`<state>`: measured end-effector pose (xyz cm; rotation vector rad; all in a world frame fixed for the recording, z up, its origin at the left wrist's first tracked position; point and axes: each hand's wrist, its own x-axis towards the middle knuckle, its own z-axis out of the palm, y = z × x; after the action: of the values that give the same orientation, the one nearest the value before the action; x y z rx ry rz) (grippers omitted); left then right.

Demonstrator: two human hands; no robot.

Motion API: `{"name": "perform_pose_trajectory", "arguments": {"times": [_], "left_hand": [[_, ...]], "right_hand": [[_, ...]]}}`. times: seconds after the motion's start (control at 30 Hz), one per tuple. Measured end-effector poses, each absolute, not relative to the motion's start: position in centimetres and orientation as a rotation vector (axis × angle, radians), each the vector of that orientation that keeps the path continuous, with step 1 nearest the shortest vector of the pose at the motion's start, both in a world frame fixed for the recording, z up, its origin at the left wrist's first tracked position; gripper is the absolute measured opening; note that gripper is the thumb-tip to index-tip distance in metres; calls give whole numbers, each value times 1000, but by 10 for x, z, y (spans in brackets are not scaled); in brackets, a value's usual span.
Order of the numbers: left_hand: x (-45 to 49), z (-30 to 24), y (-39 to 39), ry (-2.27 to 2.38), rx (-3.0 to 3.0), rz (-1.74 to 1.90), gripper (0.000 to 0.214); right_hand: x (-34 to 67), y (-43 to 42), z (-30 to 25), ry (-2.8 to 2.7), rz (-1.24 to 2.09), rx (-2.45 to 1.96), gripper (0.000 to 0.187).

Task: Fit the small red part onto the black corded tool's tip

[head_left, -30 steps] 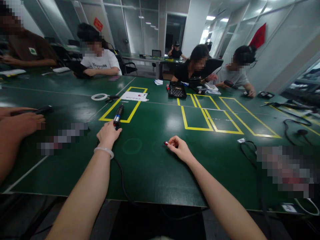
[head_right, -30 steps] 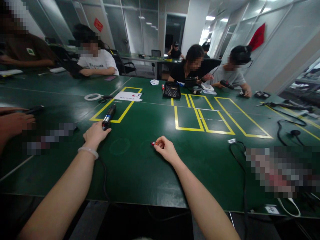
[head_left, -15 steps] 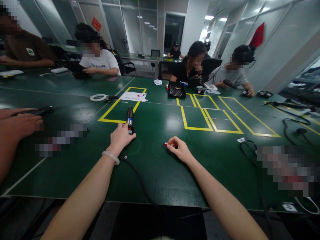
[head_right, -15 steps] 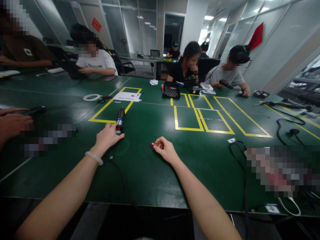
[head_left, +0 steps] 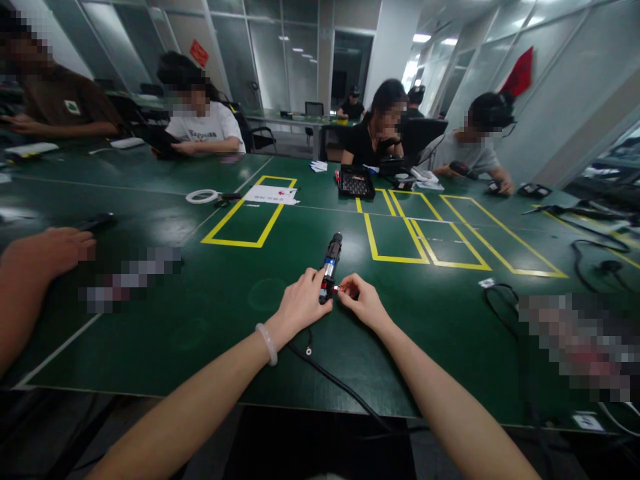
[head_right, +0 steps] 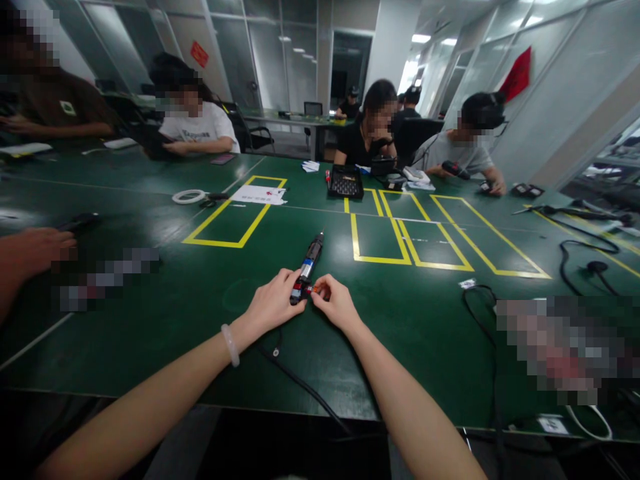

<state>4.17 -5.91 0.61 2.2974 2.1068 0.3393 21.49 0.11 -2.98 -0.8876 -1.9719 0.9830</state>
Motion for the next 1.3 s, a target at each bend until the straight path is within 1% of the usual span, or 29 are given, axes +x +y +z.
{"name": "perform_pose_trajectory", "arguments": {"times": [0.37, 0.43, 0.57, 0.77, 0.97, 1.13, 1.2, 1.3], "left_hand": [[50, 6, -61, 2081, 2353, 318, 62], [50, 5, -61, 2091, 2357, 306, 63], [50, 4, -61, 2102, 2353, 296, 64], [52, 4, -61, 2118, 2357, 292, 66], [51, 2, -58, 2186, 2335, 280, 66], [46, 2, -53, 2225, 2342, 241, 63], [43, 3, -51, 2239, 2331, 225, 63], [34, 6, -47, 2281, 2283, 212, 61]], "right_hand": [[214, 5, -37, -2107, 783, -933, 11], [214, 5, -38, -2100, 796, -918, 11], [215, 4, -36, -2088, 860, -875, 19], [220, 5, -32, -2105, 844, -841, 10], [221, 3, -32, -2138, 786, -806, 20], [216, -3, -27, -2172, 817, -735, 31], [215, -4, -26, -2155, 823, -719, 31], [217, -2, -26, -2119, 829, -744, 25]]}}
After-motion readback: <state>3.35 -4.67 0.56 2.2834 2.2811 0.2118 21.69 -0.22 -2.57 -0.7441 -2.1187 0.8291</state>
